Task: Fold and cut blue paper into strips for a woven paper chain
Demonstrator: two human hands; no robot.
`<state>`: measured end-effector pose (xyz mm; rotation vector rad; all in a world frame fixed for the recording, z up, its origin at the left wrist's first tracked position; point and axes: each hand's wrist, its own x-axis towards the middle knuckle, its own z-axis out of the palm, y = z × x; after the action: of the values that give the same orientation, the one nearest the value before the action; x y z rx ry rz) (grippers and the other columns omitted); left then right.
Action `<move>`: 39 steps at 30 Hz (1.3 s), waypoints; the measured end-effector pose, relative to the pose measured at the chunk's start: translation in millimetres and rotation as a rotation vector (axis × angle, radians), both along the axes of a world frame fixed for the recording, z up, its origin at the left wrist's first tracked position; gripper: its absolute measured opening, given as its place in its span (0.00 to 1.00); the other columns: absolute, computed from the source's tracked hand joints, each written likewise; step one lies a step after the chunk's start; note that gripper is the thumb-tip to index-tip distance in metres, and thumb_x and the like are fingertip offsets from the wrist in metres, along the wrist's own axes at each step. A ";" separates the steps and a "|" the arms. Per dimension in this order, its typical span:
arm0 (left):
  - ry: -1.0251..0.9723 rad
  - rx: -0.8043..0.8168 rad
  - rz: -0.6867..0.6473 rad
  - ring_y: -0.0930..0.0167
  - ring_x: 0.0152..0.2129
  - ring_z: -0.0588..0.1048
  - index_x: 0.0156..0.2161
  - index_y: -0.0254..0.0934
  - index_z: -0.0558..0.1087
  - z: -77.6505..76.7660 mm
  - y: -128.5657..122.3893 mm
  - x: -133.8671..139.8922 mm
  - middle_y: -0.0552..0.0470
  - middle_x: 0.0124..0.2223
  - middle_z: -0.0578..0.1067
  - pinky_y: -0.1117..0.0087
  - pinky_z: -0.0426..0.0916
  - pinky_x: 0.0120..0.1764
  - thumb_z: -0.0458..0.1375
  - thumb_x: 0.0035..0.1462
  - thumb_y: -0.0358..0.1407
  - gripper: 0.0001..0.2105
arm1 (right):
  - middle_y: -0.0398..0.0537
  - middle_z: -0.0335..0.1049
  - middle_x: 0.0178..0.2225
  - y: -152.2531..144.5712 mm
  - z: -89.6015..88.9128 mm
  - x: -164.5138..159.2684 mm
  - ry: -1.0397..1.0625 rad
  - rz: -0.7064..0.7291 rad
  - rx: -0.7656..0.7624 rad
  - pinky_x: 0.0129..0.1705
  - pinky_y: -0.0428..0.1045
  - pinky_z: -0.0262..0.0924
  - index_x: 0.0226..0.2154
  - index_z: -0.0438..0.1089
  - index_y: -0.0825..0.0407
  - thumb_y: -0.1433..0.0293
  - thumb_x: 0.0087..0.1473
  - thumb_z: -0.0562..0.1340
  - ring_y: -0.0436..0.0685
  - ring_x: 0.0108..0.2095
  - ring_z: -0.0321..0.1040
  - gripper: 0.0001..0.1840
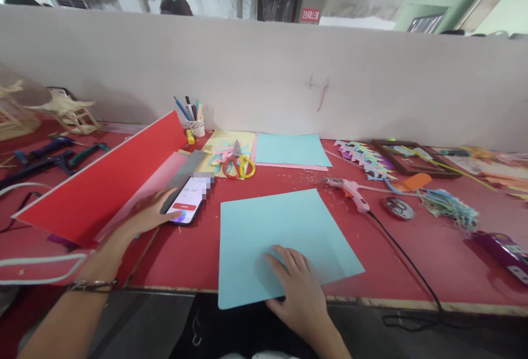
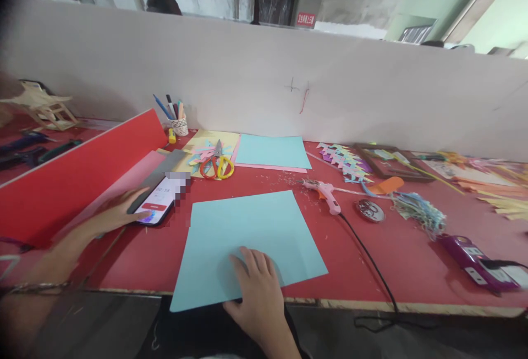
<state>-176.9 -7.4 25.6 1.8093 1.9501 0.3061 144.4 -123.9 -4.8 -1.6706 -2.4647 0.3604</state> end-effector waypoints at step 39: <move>-0.136 0.116 -0.259 0.64 0.34 0.75 0.35 0.37 0.70 -17.2 -46.2 110.0 0.46 0.36 0.77 0.69 0.68 0.33 0.48 0.54 0.39 0.11 | 0.54 0.63 0.45 93.9 41.3 25.8 -0.249 0.164 0.049 0.42 0.52 0.58 0.32 0.68 0.55 0.71 0.54 0.55 0.58 0.43 0.62 0.07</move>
<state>-66.9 -53.6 8.5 2.0321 1.6136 0.4511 170.2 -29.9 36.5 -1.5850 -2.7745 0.1134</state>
